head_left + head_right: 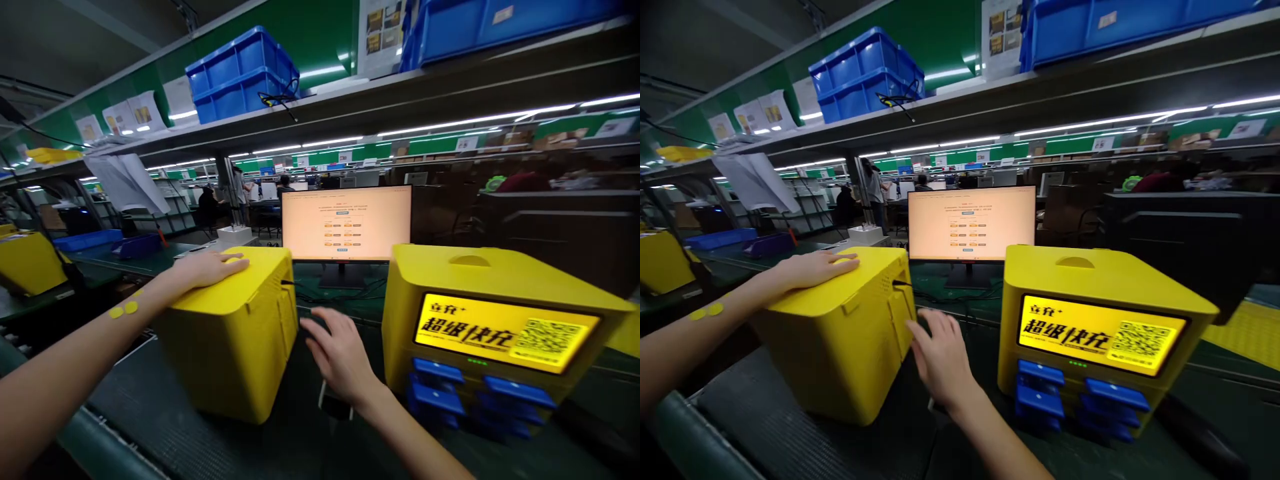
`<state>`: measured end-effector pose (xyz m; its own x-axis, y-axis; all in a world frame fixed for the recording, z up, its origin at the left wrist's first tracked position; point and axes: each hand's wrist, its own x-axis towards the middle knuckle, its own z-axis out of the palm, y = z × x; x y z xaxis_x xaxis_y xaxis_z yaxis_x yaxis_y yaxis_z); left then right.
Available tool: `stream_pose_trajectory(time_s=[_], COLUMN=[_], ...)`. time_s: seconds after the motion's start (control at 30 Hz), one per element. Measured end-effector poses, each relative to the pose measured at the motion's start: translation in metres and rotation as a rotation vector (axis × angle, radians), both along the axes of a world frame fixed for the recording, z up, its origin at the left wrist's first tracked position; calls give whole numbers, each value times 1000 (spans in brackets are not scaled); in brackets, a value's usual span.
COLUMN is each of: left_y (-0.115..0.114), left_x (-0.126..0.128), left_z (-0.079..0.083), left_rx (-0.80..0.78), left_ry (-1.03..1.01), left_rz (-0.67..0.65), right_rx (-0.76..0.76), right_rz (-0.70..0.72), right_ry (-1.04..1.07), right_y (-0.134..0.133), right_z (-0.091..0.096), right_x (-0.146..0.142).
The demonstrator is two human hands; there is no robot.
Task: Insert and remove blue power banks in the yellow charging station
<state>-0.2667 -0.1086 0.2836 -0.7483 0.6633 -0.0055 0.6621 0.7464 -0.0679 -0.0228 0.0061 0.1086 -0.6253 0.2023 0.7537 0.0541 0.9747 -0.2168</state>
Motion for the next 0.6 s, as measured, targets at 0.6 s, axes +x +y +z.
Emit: stream_pose_trajectory(time_s=[0.6], left_y=[39], left_x=[150], left_z=[-185], left_rx=[946], left_ry=[-491], left_rz=[-357], right_rx=[-131], right_rz=[-857], right_ry=[133], right_y=[127], right_z=[-137], right_x=[307])
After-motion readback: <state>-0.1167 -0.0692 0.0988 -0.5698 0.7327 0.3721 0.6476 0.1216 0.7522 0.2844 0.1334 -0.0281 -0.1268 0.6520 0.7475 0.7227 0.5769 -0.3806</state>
